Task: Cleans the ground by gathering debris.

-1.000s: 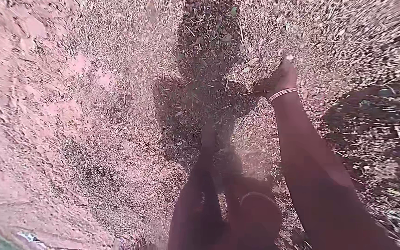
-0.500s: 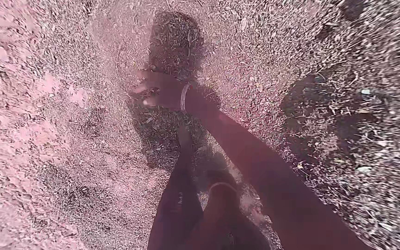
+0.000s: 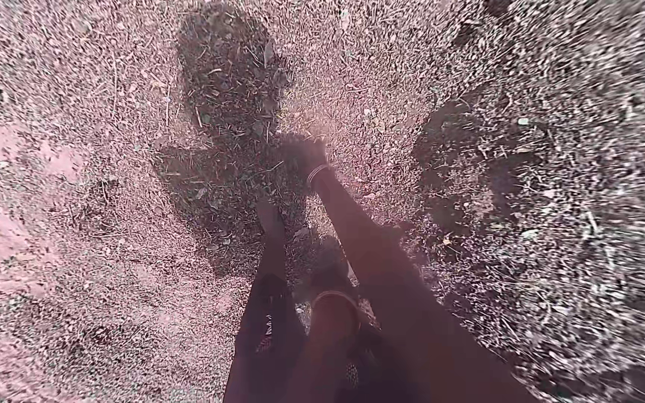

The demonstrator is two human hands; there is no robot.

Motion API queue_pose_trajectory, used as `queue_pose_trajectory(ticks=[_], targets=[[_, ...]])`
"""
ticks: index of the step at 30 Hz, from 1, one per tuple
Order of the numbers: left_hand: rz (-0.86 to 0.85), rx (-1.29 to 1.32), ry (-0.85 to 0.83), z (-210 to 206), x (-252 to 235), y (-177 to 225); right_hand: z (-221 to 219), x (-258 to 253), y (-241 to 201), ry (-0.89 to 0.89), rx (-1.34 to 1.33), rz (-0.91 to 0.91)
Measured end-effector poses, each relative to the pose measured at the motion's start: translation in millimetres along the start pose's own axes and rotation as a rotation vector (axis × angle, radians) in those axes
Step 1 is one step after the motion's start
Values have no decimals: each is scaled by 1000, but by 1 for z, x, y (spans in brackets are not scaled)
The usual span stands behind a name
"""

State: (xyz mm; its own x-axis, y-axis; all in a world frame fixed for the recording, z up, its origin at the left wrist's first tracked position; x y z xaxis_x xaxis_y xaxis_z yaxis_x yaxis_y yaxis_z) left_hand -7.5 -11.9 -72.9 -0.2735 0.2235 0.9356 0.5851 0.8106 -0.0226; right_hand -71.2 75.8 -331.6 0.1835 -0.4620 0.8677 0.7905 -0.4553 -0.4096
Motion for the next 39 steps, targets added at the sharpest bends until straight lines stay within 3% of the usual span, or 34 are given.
queue_pose_trajectory(ticks=[2, 5, 9, 12, 16, 20, 24, 27, 28, 30, 32, 33, 35, 37, 39], targets=[[6, -22, -16, -2, 2, 2, -7, 26, -34, -52, -69, 103], [-17, -24, 18, -9, -4, 5, -9, 84, -92, -379, -335, 174], [-46, -48, 73, -19, -2, 8, -13, 128, -115, -784, -499, 455], [-16, -70, 10, -16, -3, 11, 12, 120, -81, -589, -425, 453], [28, -120, -54, -7, -2, 8, 61, 55, 27, -55, -324, 189], [47, -78, -39, -8, -5, 4, 84, 16, 88, 172, -268, -51], [45, -48, -53, -1, 2, 3, 50, -15, 55, 189, -306, -96], [34, -37, -35, -2, -2, 1, 34, -27, 24, 173, -495, -48], [28, -38, -21, -4, -6, 0, 33, -23, 14, 108, -599, 13], [15, -21, 6, -4, -8, -1, 39, 11, -15, -183, -710, 164], [-7, 13, 3, 2, 2, -2, 52, 39, -43, -457, -607, 372], [-13, 26, 3, 3, 6, -3, 58, 43, -46, -449, -562, 392], [-15, 26, -8, 8, 10, -3, 70, 24, -32, -116, -493, 257], [-32, 46, -12, 17, 20, -6, 79, -2, -11, 218, -232, 26], [-29, 48, 10, 21, 25, -13, 83, -19, 0, 170, 324, -75]])
Point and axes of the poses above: each hand's wrist, its own x-axis away from the middle knuckle, its own z-axis out of the back of the hand, y = z × x, the point moved 2 cm from there along -x, towards the middle knuckle, and after that the axes turned 4 degrees about z, right-handed, at the moved point
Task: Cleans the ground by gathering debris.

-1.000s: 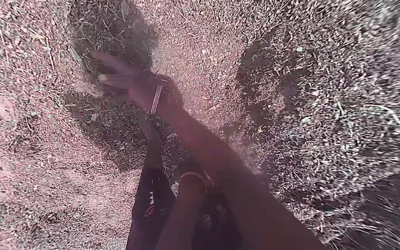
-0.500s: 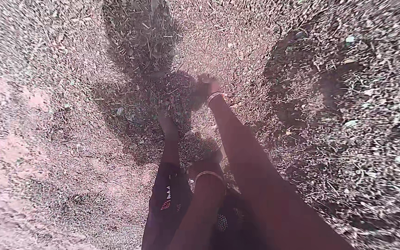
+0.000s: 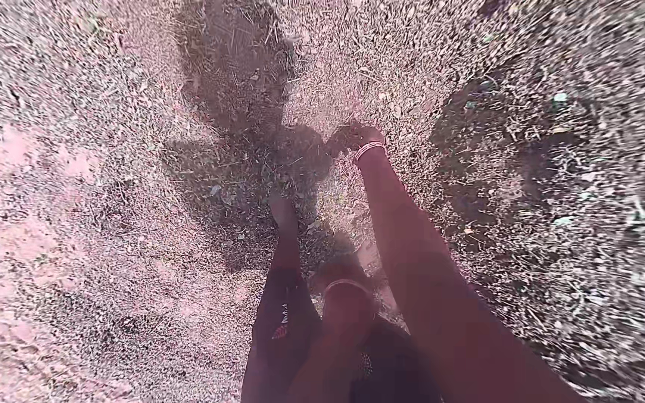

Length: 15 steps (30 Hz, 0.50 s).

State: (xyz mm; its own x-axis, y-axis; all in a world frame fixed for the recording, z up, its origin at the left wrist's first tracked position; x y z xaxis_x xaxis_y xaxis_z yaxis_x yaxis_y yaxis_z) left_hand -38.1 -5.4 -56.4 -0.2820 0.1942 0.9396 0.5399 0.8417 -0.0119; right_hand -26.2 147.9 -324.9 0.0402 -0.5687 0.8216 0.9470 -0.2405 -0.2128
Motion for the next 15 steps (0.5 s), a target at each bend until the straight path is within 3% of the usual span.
queue_pose_trajectory(ticks=[2, 3, 4, 6, 8, 10, 12, 15], targets=[[20, -48, 2, 2, -3, -4, -10, -18, -10, -94, 271, 62], [30, -82, -5, 3, -5, -4, -18, -26, -20, -63, 244, 103], [35, -99, 4, 3, -6, -4, -26, -31, -32, -16, 59, 115], [44, -109, -2, 2, -10, -2, -33, -14, -60, -12, -573, 197], [55, -109, -9, 1, -10, 2, -21, 22, -86, -236, -912, 474], [66, -146, -28, 3, -10, 6, -13, 48, -95, -380, -1071, 577], [69, -171, -30, 4, -10, 9, -8, 44, -76, -168, -914, 526], [72, -160, -41, 9, -5, 10, 1, -4, -20, 249, -661, -29]])
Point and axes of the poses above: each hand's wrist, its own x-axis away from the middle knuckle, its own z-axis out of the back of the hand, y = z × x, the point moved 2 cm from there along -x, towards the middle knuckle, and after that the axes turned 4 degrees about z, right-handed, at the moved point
